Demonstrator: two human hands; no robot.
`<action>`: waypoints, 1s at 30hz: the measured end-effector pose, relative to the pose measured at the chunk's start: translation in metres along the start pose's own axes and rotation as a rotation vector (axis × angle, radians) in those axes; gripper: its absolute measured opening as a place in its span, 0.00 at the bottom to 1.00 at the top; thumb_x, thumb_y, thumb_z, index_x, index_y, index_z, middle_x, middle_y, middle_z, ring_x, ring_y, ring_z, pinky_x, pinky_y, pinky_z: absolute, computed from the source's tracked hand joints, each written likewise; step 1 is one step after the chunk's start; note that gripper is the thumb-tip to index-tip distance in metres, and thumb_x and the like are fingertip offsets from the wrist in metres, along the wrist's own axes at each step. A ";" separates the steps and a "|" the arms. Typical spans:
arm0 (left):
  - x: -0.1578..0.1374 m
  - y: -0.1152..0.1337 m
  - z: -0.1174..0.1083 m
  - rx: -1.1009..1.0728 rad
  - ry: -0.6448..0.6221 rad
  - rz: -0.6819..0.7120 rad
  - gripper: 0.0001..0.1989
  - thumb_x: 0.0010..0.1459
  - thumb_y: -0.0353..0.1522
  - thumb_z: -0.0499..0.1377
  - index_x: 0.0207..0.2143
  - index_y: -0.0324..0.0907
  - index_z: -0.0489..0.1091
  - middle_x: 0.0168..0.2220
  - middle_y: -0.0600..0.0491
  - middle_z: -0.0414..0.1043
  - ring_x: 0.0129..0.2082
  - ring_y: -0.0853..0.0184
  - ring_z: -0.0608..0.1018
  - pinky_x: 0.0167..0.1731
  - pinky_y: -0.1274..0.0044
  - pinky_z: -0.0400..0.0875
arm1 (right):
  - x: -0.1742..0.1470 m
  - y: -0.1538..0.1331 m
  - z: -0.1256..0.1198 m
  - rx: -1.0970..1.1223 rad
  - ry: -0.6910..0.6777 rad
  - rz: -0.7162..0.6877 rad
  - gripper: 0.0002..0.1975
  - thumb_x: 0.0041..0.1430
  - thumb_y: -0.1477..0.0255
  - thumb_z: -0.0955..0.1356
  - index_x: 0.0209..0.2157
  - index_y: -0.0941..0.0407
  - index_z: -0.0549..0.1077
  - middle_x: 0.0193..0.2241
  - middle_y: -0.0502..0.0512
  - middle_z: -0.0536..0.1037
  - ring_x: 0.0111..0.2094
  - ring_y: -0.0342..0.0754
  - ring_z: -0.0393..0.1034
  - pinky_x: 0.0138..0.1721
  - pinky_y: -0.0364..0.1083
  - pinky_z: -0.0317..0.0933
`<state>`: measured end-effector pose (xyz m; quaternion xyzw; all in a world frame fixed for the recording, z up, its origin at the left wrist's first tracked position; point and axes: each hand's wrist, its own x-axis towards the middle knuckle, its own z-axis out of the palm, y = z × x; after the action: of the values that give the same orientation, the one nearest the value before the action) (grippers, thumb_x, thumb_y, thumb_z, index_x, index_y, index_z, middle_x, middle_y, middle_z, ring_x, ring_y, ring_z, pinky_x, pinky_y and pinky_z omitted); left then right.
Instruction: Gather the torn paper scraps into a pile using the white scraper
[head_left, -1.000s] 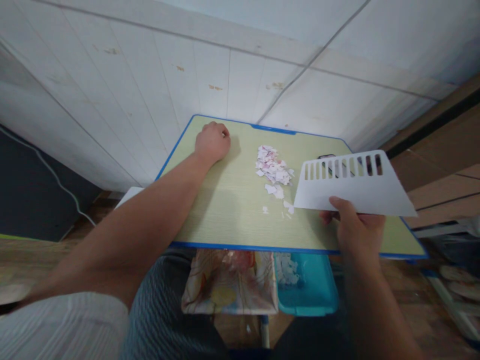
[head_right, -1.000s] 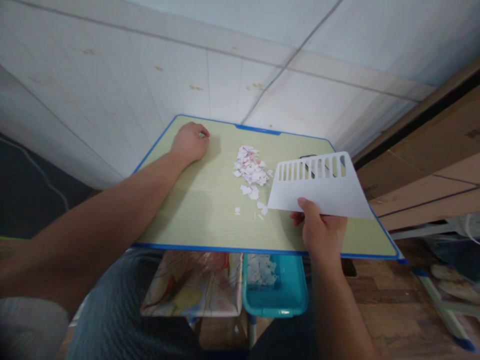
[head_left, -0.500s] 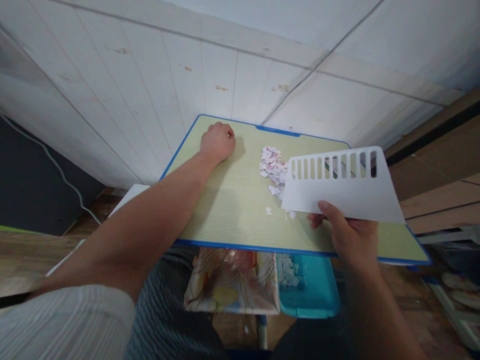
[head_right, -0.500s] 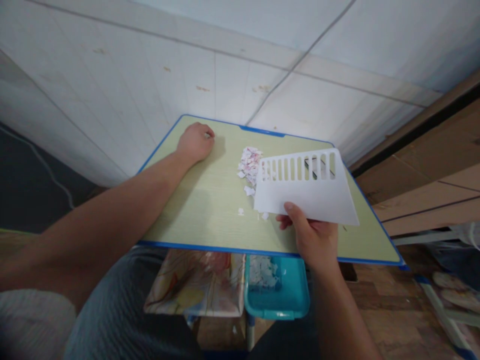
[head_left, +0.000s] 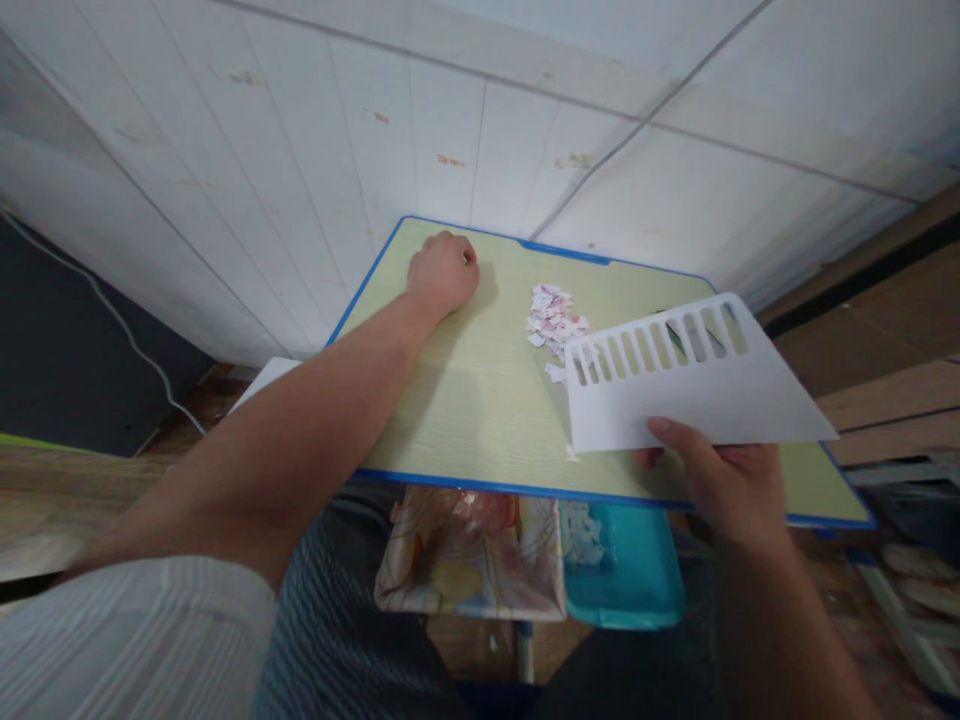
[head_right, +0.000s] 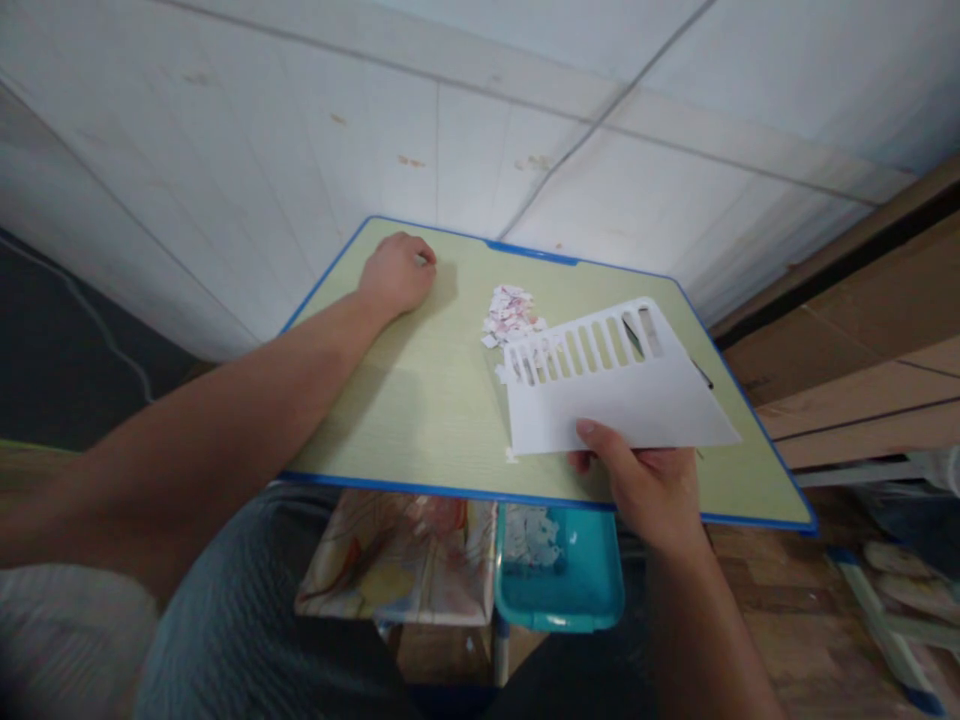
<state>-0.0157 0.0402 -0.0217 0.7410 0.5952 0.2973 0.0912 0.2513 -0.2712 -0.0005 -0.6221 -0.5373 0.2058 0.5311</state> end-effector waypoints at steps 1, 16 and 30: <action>0.000 0.000 0.000 -0.001 0.001 0.004 0.15 0.72 0.25 0.60 0.50 0.46 0.86 0.63 0.40 0.85 0.70 0.44 0.80 0.74 0.54 0.77 | -0.002 0.003 -0.005 0.003 0.004 0.026 0.17 0.62 0.64 0.82 0.23 0.49 0.79 0.21 0.52 0.81 0.23 0.52 0.77 0.30 0.50 0.76; 0.004 -0.008 0.002 -0.084 0.010 0.007 0.12 0.72 0.29 0.65 0.49 0.51 0.87 0.61 0.42 0.86 0.70 0.41 0.80 0.74 0.52 0.78 | -0.005 0.026 -0.018 0.255 -0.045 0.228 0.17 0.57 0.63 0.83 0.25 0.51 0.75 0.19 0.49 0.76 0.16 0.47 0.68 0.17 0.46 0.63; 0.000 -0.001 0.000 -0.042 0.012 0.009 0.15 0.70 0.26 0.62 0.50 0.48 0.87 0.61 0.41 0.86 0.68 0.42 0.81 0.75 0.51 0.77 | 0.004 0.022 -0.004 0.254 0.207 0.199 0.20 0.51 0.63 0.87 0.41 0.53 0.83 0.28 0.49 0.85 0.21 0.48 0.75 0.21 0.45 0.73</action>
<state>-0.0171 0.0405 -0.0221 0.7399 0.5860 0.3143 0.1018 0.2662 -0.2663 -0.0172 -0.6180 -0.3852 0.2585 0.6346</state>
